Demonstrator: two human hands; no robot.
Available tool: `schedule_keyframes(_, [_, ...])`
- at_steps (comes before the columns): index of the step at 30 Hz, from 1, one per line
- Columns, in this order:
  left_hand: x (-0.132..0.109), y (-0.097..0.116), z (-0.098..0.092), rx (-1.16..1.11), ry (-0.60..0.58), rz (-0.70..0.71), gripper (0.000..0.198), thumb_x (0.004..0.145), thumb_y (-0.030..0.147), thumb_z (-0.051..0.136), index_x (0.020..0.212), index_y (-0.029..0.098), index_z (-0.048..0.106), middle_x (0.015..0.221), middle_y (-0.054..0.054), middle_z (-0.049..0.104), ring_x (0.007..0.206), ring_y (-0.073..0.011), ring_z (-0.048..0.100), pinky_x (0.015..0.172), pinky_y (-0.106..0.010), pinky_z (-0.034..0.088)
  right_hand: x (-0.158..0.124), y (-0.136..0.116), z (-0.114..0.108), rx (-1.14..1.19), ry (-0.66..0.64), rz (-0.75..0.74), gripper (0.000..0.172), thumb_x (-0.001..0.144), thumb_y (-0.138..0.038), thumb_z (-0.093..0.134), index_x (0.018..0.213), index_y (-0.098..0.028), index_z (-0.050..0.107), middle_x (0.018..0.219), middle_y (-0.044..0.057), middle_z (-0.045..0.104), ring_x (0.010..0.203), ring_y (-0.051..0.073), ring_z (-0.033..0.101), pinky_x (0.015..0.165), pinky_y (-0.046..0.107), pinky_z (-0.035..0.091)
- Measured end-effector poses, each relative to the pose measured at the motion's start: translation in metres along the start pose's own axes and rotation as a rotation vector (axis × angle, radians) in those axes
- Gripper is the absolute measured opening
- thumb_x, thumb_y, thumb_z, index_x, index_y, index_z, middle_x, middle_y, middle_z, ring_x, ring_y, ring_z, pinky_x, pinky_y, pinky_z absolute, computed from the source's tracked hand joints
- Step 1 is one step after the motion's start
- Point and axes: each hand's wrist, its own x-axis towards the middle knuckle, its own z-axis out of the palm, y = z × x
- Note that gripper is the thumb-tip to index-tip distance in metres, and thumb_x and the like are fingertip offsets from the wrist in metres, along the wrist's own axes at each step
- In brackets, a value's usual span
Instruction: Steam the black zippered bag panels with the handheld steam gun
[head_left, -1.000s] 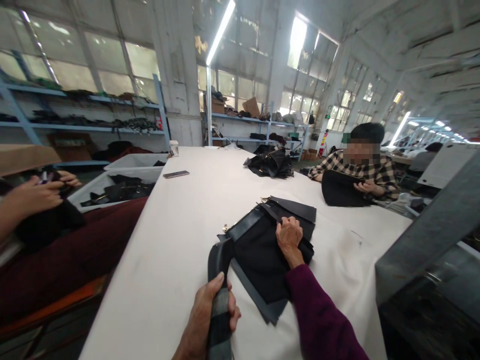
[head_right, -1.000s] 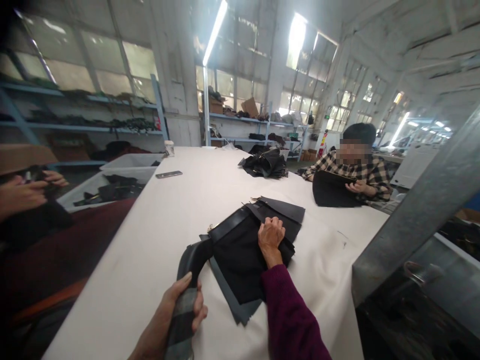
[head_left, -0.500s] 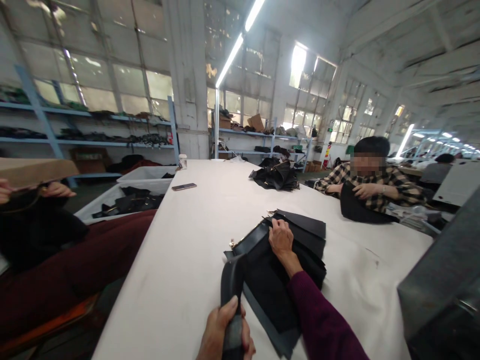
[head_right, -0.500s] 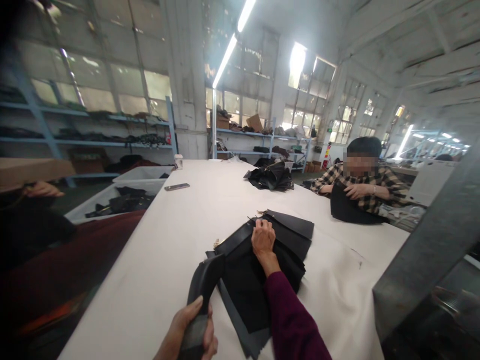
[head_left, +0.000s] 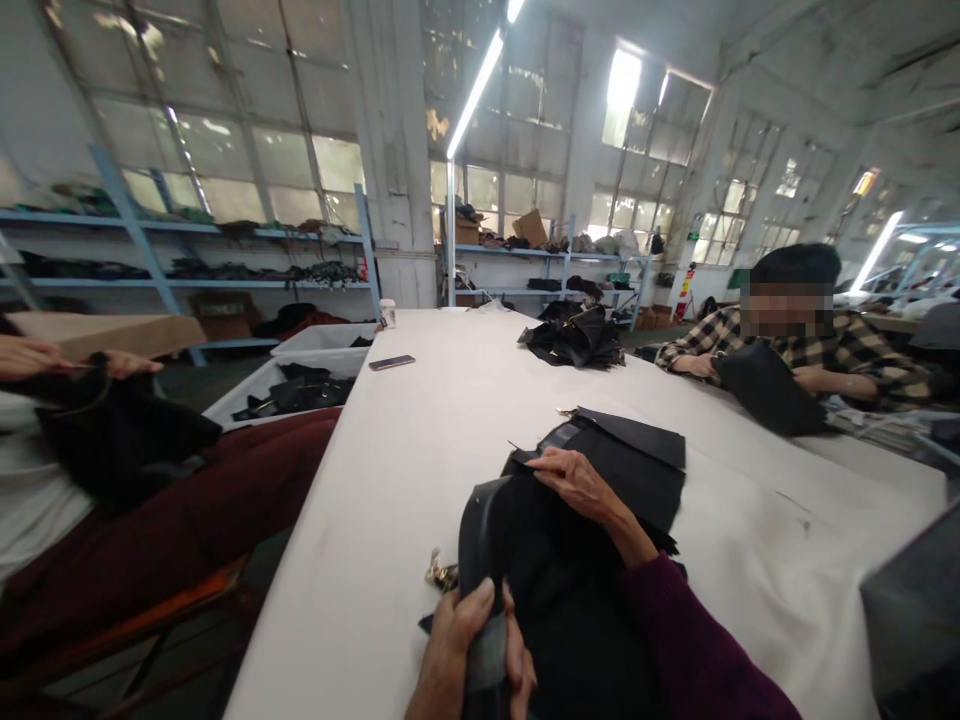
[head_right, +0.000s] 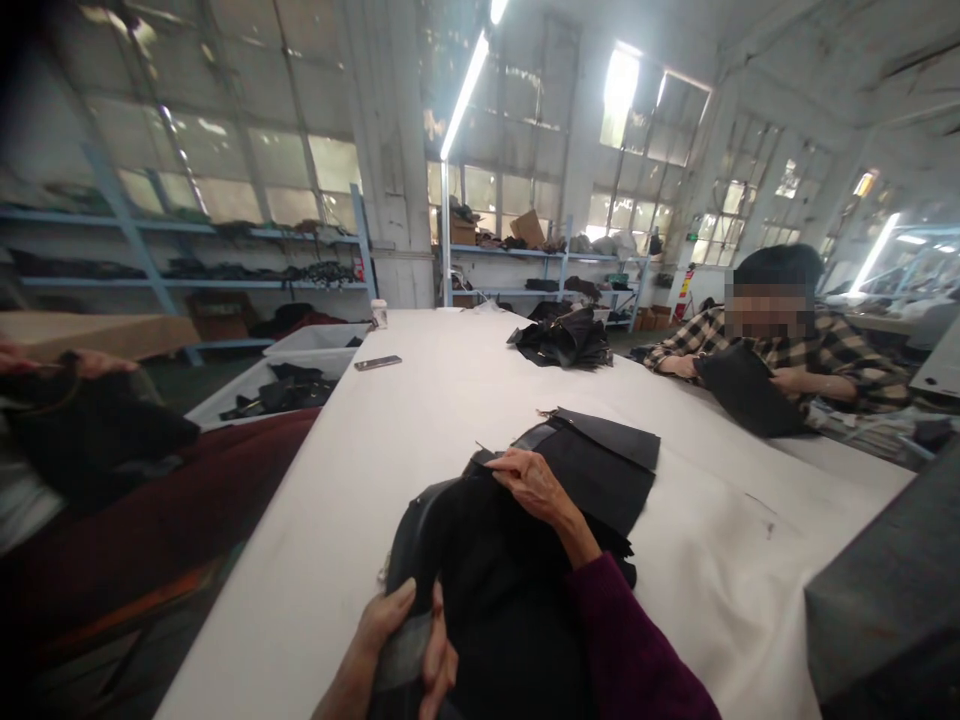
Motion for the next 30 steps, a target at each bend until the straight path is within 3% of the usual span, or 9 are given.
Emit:
schedule_keyframes(7, [0.001, 0.002, 0.001, 0.005, 0.009, 0.024, 0.022, 0.068, 0.043, 0.063, 0.060, 0.026, 0.052, 0.034, 0.002, 0.054, 0.035, -0.0221, 0.057, 0.037, -0.031, 0.043, -0.006, -0.006, 0.004, 0.278, -0.117, -0.072, 0.025, 0.087, -0.026, 0.051, 0.101, -0.020, 0.070, 0.074, 0.000, 0.051, 0.065, 0.011, 0.045, 0.060, 0.022, 0.035])
schedule_keyframes(13, [-0.001, 0.006, 0.001, -0.010, -0.026, 0.027, 0.026, 0.074, 0.046, 0.058, 0.063, 0.023, 0.053, 0.036, 0.003, 0.055, 0.027, -0.0157, 0.049, 0.034, -0.027, 0.036, -0.005, -0.006, 0.003, 0.294, -0.205, -0.103, 0.024, 0.086, -0.030, 0.053, 0.099, -0.018, 0.070, 0.074, 0.000, 0.051, 0.064, 0.010, 0.045, 0.061, 0.022, 0.035])
schedule_keyframes(16, [0.000, 0.005, -0.002, -0.036, -0.066, 0.030, 0.024, 0.076, 0.044, 0.057, 0.068, 0.022, 0.053, 0.039, 0.003, 0.058, 0.030, -0.0151, 0.051, 0.033, -0.024, 0.033, -0.006, -0.006, 0.010, 0.138, -0.201, -0.085, 0.024, 0.085, -0.030, 0.055, 0.103, -0.020, 0.068, 0.075, 0.000, 0.052, 0.066, 0.011, 0.048, 0.062, 0.022, 0.037])
schedule_keyframes(20, [0.004, -0.002, -0.009, -0.049, -0.079, 0.044, 0.025, 0.078, 0.045, 0.056, 0.070, 0.021, 0.052, 0.040, 0.003, 0.058, 0.031, -0.0142, 0.052, 0.036, -0.025, 0.037, -0.008, -0.003, 0.024, -0.354, -0.133, 0.110, 0.017, 0.077, -0.027, 0.064, 0.093, -0.022, 0.068, 0.071, 0.000, 0.058, 0.066, 0.012, 0.052, 0.061, 0.022, 0.034])
schedule_keyframes(22, [0.006, -0.006, -0.012, -0.055, -0.076, 0.051, 0.027, 0.079, 0.047, 0.054, 0.072, 0.020, 0.052, 0.041, 0.003, 0.058, 0.031, -0.0140, 0.052, 0.038, -0.025, 0.039, -0.008, 0.000, 0.026, -0.482, -0.070, 0.208, 0.012, 0.081, -0.026, 0.058, 0.078, -0.020, 0.068, 0.069, 0.002, 0.060, 0.065, 0.013, 0.054, 0.060, 0.022, 0.033])
schedule_keyframes(25, [0.010, -0.013, -0.017, -0.071, -0.092, 0.056, 0.031, 0.081, 0.049, 0.051, 0.074, 0.019, 0.053, 0.041, 0.002, 0.058, 0.031, -0.0143, 0.053, 0.036, -0.024, 0.039, -0.007, 0.006, 0.018, -0.557, 0.092, 0.313, 0.029, 0.091, -0.023, 0.039, 0.081, -0.016, 0.066, 0.078, 0.008, 0.062, 0.070, 0.016, 0.056, 0.061, 0.025, 0.032])
schedule_keyframes(30, [0.015, -0.019, -0.023, -0.090, -0.102, 0.050, 0.034, 0.082, 0.049, 0.050, 0.072, 0.017, 0.055, 0.039, 0.001, 0.057, 0.028, -0.0137, 0.052, 0.039, -0.026, 0.041, -0.013, 0.019, -0.009, -0.668, 0.662, 0.481, 0.031, 0.092, -0.021, 0.035, 0.100, -0.013, 0.064, 0.083, 0.010, 0.064, 0.072, 0.017, 0.057, 0.062, 0.026, 0.032])
